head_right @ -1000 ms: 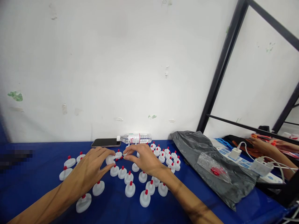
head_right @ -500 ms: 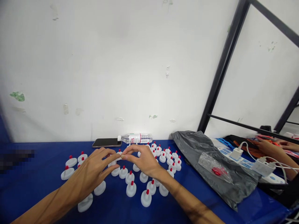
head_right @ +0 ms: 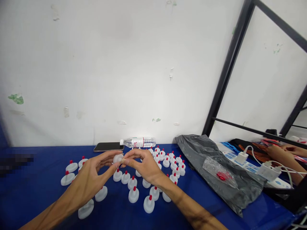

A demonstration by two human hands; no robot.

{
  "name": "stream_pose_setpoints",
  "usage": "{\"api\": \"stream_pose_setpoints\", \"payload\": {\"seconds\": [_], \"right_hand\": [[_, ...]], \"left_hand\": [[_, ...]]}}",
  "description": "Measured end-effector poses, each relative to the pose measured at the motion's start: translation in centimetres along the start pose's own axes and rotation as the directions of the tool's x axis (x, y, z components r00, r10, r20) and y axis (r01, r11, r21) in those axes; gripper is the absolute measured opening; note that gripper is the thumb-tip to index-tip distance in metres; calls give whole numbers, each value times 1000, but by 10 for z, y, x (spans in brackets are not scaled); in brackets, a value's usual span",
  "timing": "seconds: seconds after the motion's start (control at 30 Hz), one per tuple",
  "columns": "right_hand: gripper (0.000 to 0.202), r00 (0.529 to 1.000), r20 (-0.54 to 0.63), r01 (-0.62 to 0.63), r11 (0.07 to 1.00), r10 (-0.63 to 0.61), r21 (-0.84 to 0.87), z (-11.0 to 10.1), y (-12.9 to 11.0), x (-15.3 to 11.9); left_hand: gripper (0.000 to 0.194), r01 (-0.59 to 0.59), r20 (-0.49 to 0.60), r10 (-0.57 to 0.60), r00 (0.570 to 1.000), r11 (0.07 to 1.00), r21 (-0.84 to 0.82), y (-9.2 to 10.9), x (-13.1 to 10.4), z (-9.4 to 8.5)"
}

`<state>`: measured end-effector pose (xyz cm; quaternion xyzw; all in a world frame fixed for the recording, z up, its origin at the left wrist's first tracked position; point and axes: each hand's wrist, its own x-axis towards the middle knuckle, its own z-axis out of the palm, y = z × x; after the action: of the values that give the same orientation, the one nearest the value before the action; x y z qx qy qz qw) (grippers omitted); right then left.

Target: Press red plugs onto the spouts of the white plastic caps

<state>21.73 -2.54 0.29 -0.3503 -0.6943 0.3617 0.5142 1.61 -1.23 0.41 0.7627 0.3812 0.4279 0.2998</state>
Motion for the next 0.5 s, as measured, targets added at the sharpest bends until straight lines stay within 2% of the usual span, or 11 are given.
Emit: {"api": "stream_pose_setpoints", "payload": {"seconds": [0.17,0.3,0.4,0.5], "right_hand": [[27,998,36,45,996,-42,-82,0,-5,-2],[35,989,125,86,996,-81,-37,4,-13,-5],[30,986,149,83,994,-71,-75,5,-18,-9],[22,985,153,114,969,-82,-219,6,-21,-12]], "left_hand": [[46,75,27,-73,997,991,-107,-5,1,3],[42,81,18,-79,997,988,-129,-4,2,3],[44,114,35,-110,993,982,-151,-3,4,0],[41,138,63,-130,990,977,-164,-4,6,-1]]}}
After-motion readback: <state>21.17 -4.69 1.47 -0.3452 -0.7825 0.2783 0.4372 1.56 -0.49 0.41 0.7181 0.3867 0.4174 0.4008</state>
